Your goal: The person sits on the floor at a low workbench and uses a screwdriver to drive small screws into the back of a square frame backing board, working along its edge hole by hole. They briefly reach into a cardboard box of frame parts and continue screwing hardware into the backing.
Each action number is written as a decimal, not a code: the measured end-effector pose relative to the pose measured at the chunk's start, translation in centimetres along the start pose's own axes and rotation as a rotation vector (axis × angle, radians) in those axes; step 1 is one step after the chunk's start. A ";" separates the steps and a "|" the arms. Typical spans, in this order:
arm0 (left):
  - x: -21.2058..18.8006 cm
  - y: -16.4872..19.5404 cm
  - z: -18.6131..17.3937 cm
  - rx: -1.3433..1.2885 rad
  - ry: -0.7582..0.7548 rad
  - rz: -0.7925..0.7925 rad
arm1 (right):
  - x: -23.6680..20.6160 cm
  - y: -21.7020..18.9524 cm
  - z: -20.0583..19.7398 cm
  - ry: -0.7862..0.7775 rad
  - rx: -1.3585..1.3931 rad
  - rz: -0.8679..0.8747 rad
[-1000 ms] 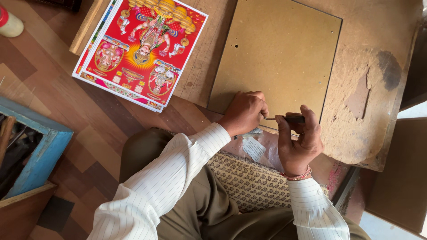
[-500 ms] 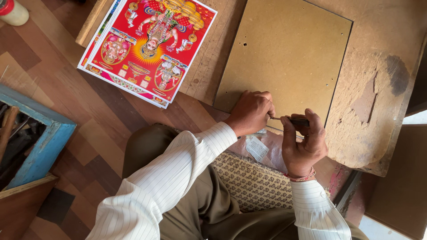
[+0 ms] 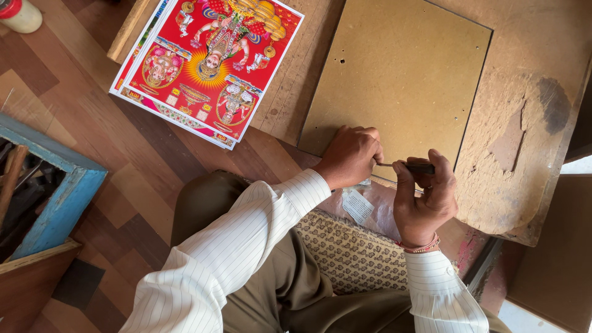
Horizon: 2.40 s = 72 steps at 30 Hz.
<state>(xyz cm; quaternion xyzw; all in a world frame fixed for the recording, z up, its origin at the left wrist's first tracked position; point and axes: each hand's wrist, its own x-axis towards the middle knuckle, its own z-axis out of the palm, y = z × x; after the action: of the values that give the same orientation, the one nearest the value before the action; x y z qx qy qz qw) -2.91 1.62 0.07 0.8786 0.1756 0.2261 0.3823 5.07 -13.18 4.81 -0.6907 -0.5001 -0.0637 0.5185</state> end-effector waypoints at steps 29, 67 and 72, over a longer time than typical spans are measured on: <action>0.0 0.0 0.0 -0.004 -0.022 -0.011 | 0.4 0.3 -0.1 -0.026 0.036 0.066; 0.0 0.0 -0.3 -0.015 -0.018 0.002 | 0.9 -0.8 -0.6 -0.068 -0.100 -0.104; 0.0 -0.1 -0.2 -0.020 -0.007 0.012 | 0.5 -0.8 -0.4 -0.057 -0.064 -0.093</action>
<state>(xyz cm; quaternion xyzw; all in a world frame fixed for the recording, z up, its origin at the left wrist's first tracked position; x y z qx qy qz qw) -3.10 1.80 0.14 0.8766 0.1665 0.2271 0.3903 4.88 -13.23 5.83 -0.6844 -0.5439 -0.0841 0.4782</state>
